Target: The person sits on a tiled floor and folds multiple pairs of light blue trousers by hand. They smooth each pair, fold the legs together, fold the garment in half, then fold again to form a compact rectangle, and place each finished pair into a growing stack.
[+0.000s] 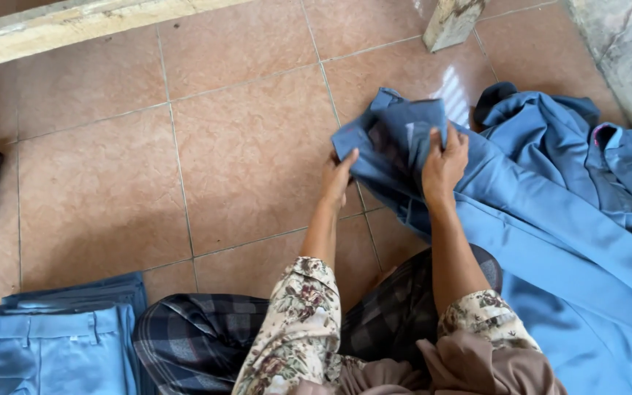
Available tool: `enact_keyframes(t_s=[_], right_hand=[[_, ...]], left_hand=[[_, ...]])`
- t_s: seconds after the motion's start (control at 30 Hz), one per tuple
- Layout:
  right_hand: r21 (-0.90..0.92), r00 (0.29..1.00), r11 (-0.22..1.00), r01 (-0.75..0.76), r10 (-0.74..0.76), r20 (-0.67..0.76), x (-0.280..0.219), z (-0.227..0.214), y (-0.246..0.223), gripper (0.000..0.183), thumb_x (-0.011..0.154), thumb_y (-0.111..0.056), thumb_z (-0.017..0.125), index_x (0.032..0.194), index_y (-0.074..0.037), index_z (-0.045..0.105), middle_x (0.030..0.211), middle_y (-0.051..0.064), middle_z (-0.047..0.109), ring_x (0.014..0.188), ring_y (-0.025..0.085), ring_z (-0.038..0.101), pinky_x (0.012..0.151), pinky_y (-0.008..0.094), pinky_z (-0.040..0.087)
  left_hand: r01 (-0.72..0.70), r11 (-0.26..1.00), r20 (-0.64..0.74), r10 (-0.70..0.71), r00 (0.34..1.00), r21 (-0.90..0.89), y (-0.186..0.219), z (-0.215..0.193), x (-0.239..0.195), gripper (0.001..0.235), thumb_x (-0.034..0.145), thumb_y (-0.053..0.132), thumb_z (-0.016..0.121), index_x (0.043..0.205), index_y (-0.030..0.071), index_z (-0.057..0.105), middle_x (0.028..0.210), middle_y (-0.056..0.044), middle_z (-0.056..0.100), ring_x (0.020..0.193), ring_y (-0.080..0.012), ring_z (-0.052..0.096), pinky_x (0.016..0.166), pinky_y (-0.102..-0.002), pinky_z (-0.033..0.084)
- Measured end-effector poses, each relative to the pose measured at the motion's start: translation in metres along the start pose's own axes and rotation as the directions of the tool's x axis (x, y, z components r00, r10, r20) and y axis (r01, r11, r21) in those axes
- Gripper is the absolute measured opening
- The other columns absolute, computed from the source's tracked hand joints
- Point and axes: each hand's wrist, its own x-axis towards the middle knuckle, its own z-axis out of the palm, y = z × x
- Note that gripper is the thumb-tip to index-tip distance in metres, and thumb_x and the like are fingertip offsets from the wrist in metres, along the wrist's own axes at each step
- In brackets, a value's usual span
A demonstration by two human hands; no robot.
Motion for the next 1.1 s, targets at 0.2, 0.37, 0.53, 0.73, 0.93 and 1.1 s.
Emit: enact_keyframes(t_s=[0.2,0.37,0.53,0.73,0.93,1.1], right_hand=[[0.295,0.951,0.911,0.288,-0.236,-0.201,0.013,0.012,-0.106,0.035,0.109,-0.017,0.064,0.144,-0.017,0.062,0.112,0.010,0.061,0.114,0.032,0.064,0.106,0.042,0.045],[0.250,0.704,0.745,0.619,-0.667,0.245,-0.098,0.089,-0.139,0.052,0.087,-0.019,0.078,0.138,-0.020,0.066,0.111,0.015,0.071,0.107,0.038,0.068,0.100,0.051,0.050],[0.094,0.509,0.835,0.542,-0.415,0.754,-0.199,0.132,-0.084,0.055,0.094,-0.019,0.061,0.147,-0.031,0.050,0.115,0.006,0.059,0.108,0.030,0.061,0.075,0.050,0.061],[-0.170,0.430,0.720,0.673,-0.194,0.882,-0.208,0.119,-0.059,0.063,0.085,-0.040,0.073,0.143,-0.039,0.048,0.122,0.001,0.055,0.118,0.025,0.053,0.078,0.050,0.061],[-0.342,0.438,0.750,0.566,0.078,0.895,-0.198,0.039,-0.083,0.085,0.083,-0.046,0.078,0.156,-0.036,0.037,0.135,0.010,0.052,0.127,0.033,0.050,0.088,0.061,0.057],[-0.201,0.332,0.782,0.589,-0.007,0.943,-0.225,0.053,-0.099,0.086,0.091,-0.037,0.075,0.162,-0.029,0.026,0.158,0.014,0.037,0.147,0.036,0.036,0.099,0.065,0.050]], left_hand=[[-0.022,0.902,-0.059,-0.004,0.998,-0.431,0.044,-0.032,0.045,0.057,0.083,0.037,0.087,0.125,0.003,0.069,0.114,-0.023,0.072,0.100,-0.0370,0.071,0.088,-0.053,0.058],[-0.133,0.835,-0.273,-0.021,0.962,-0.533,0.004,-0.129,0.095,0.032,0.082,0.032,0.085,0.105,0.011,0.077,0.098,-0.019,0.076,0.086,-0.0341,0.076,0.079,-0.049,0.062],[0.007,0.929,-0.382,-0.159,0.910,-0.370,0.061,-0.136,-0.044,0.106,0.081,0.070,0.069,0.158,0.008,0.030,0.164,-0.024,0.027,0.152,-0.0412,0.026,0.125,-0.056,0.026],[0.191,0.979,-0.483,-0.199,0.853,-0.066,-0.076,-0.193,0.019,0.100,0.079,0.054,0.084,0.146,-0.009,0.044,0.151,-0.033,0.043,0.143,-0.0443,0.040,0.116,-0.060,0.036],[-0.020,0.988,-0.572,-0.071,0.817,-0.151,-0.034,-0.202,0.066,0.075,0.093,0.044,0.075,0.139,-0.011,0.053,0.140,-0.033,0.054,0.137,-0.0452,0.048,0.111,-0.056,0.043],[-0.221,0.962,-0.665,0.061,0.744,-0.159,0.010,-0.294,0.060,0.066,0.088,0.042,0.082,0.127,-0.008,0.063,0.121,-0.030,0.067,0.118,-0.0403,0.064,0.102,-0.051,0.050]])
